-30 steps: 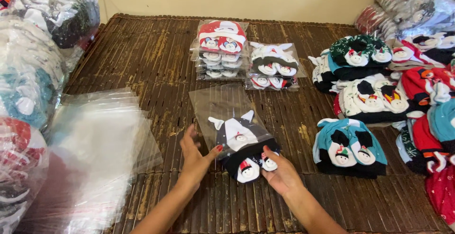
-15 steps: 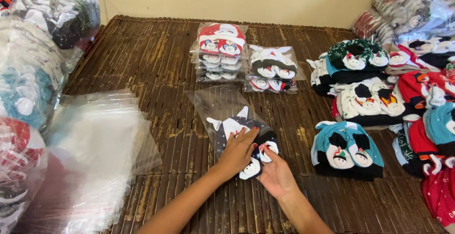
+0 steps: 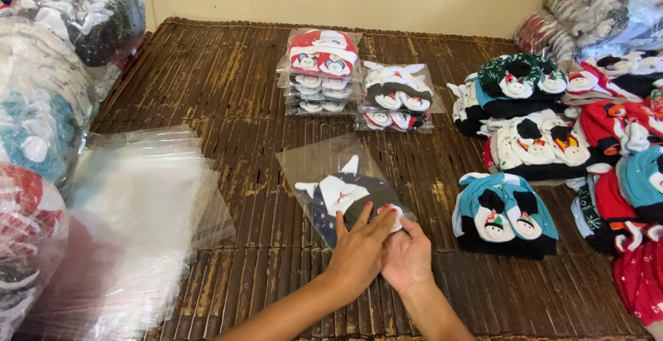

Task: The person packages festive hats into plastic bags and places the finished items into a stack.

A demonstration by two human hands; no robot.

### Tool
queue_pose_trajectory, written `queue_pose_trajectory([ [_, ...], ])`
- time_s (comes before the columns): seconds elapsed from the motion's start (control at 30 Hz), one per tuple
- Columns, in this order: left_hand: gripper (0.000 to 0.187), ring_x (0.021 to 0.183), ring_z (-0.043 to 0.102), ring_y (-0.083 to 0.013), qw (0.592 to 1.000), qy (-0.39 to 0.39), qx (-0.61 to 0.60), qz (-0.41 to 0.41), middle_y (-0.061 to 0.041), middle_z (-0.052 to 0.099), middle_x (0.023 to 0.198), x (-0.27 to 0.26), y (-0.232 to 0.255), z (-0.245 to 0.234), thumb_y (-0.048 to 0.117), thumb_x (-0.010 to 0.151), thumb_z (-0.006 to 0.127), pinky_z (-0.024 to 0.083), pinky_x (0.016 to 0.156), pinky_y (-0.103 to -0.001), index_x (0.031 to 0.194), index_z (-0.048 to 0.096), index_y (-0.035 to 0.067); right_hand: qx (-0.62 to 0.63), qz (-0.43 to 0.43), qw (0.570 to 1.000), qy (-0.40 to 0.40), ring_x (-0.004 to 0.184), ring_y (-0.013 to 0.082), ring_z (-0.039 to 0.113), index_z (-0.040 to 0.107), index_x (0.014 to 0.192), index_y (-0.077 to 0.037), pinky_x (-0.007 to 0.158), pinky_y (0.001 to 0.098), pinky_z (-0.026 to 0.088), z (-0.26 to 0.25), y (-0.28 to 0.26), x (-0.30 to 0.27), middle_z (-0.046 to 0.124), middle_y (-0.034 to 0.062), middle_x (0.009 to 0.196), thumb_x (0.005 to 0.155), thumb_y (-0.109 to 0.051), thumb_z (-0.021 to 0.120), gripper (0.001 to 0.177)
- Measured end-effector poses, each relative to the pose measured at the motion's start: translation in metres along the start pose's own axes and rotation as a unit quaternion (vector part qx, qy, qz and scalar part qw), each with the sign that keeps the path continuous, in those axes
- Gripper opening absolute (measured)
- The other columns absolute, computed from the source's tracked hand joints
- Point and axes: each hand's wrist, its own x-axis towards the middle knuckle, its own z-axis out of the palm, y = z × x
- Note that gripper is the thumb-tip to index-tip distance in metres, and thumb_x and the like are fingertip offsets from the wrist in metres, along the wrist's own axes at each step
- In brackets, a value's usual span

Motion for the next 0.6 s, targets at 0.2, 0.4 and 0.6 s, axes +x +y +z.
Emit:
queue_pose_trajectory([
  [0.2,0.076,0.143,0.023,-0.0524,0.994,-0.046,0.065,0.081,-0.022,0.036,0.157,-0.008,0.01,0.008,0.002,0.08,0.066,-0.008,0.102,-0.088,0.15,0.036,-0.002,-0.102,-0.071,0.983,0.134,0.122,0.0292,0.051,0.053,0.123,-0.003,0.112,0.0518,0.039,0.031,0.002,-0.021,0.054,0.0189,0.131,0.106,-0.025,0.039,0.031],
  [0.4,0.059,0.143,0.024,-0.0534,0.991,-0.015,0.036,0.129,-0.021,0.041,0.156,-0.021,0.003,0.014,0.003,0.09,0.055,-0.008,0.106,-0.083,0.148,0.043,0.002,-0.18,-0.005,0.98,0.084,0.128,0.0307,0.048,0.047,0.145,0.004,0.113,0.0497,0.038,0.026,0.002,-0.052,0.052,0.0225,0.139,0.112,-0.026,0.026,0.049],
  [0.6,0.06,0.148,0.018,-0.0404,0.988,0.029,0.086,0.128,-0.02,0.026,0.163,-0.046,-0.045,0.035,0.021,0.099,0.055,-0.009,0.112,-0.07,0.153,0.035,0.003,-0.445,-0.054,0.893,-0.038,0.152,0.0353,0.037,0.015,0.16,-0.01,0.122,0.0514,0.033,-0.049,0.002,-0.073,0.021,0.0134,0.17,0.093,-0.018,0.047,0.074],
])
